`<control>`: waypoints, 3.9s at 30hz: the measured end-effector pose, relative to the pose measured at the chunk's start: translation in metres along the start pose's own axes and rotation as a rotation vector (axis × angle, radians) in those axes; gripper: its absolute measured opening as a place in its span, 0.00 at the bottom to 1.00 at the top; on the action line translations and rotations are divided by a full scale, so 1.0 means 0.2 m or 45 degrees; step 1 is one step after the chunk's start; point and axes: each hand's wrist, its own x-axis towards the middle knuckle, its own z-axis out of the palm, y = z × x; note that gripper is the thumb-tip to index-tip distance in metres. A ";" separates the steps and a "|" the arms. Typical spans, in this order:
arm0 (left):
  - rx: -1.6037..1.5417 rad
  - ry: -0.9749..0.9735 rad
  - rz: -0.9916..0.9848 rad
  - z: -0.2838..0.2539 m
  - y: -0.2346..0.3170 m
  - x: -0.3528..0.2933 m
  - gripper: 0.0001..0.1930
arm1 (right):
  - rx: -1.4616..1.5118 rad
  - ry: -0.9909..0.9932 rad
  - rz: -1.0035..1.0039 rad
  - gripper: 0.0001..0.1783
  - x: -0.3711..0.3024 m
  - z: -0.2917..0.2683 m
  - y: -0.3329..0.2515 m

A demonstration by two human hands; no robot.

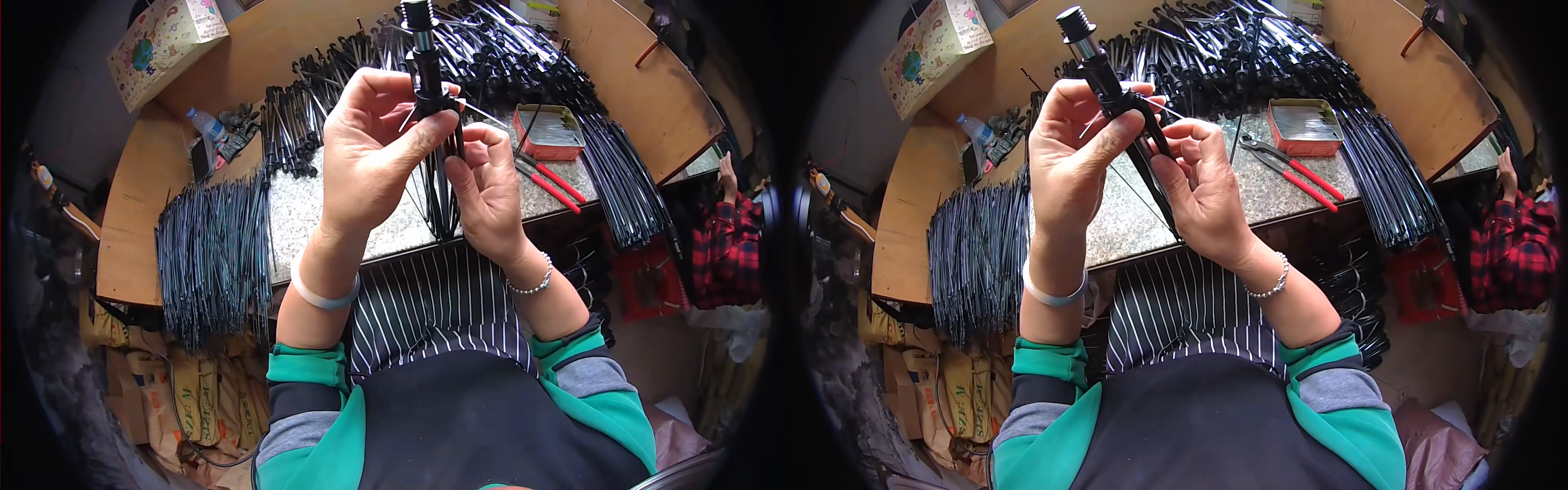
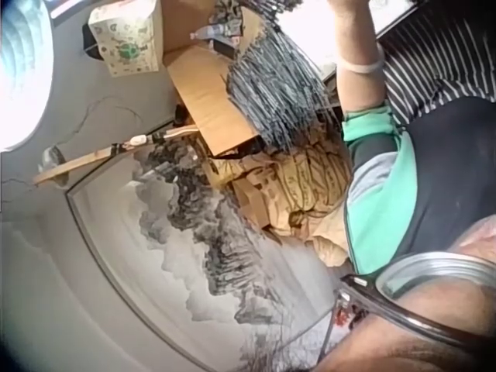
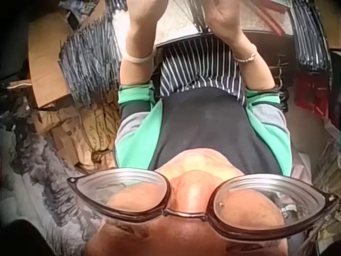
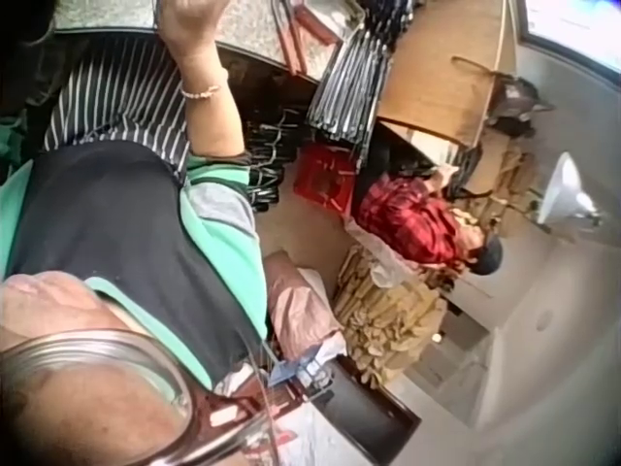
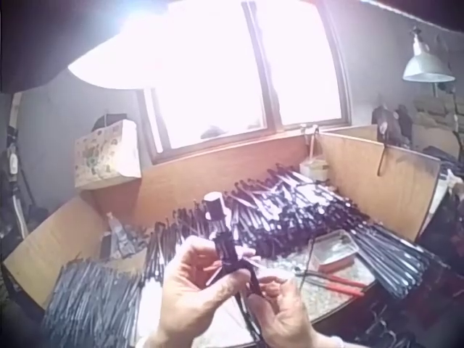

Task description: Assembling and securing bundles of wire rods into cylindrical connector housings using pliers.

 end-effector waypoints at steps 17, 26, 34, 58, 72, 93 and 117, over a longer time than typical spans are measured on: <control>0.063 0.057 0.100 -0.02 -0.01 0.01 0.17 | 0.198 0.068 -0.167 0.13 0.05 -0.01 0.06; -0.001 -0.122 0.091 -0.01 0.00 0.07 0.15 | 0.415 -0.209 -0.036 0.09 0.12 -0.18 0.01; -0.008 -0.210 0.095 -0.02 -0.01 0.08 0.16 | 0.480 -0.226 0.058 0.11 0.12 -0.21 -0.01; 0.097 -0.213 0.154 0.00 -0.03 0.05 0.14 | -0.366 0.085 -0.582 0.21 0.07 -0.16 0.03; 0.046 -0.185 0.054 0.06 -0.03 0.03 0.14 | -0.565 0.128 -0.784 0.21 0.07 -0.19 0.02; 0.311 -0.048 0.321 0.09 -0.13 0.02 0.18 | -0.807 0.068 -0.977 0.26 0.08 -0.24 0.05; 0.294 0.125 0.348 0.21 -0.12 -0.04 0.15 | -0.726 0.102 -0.820 0.25 -0.04 -0.17 0.02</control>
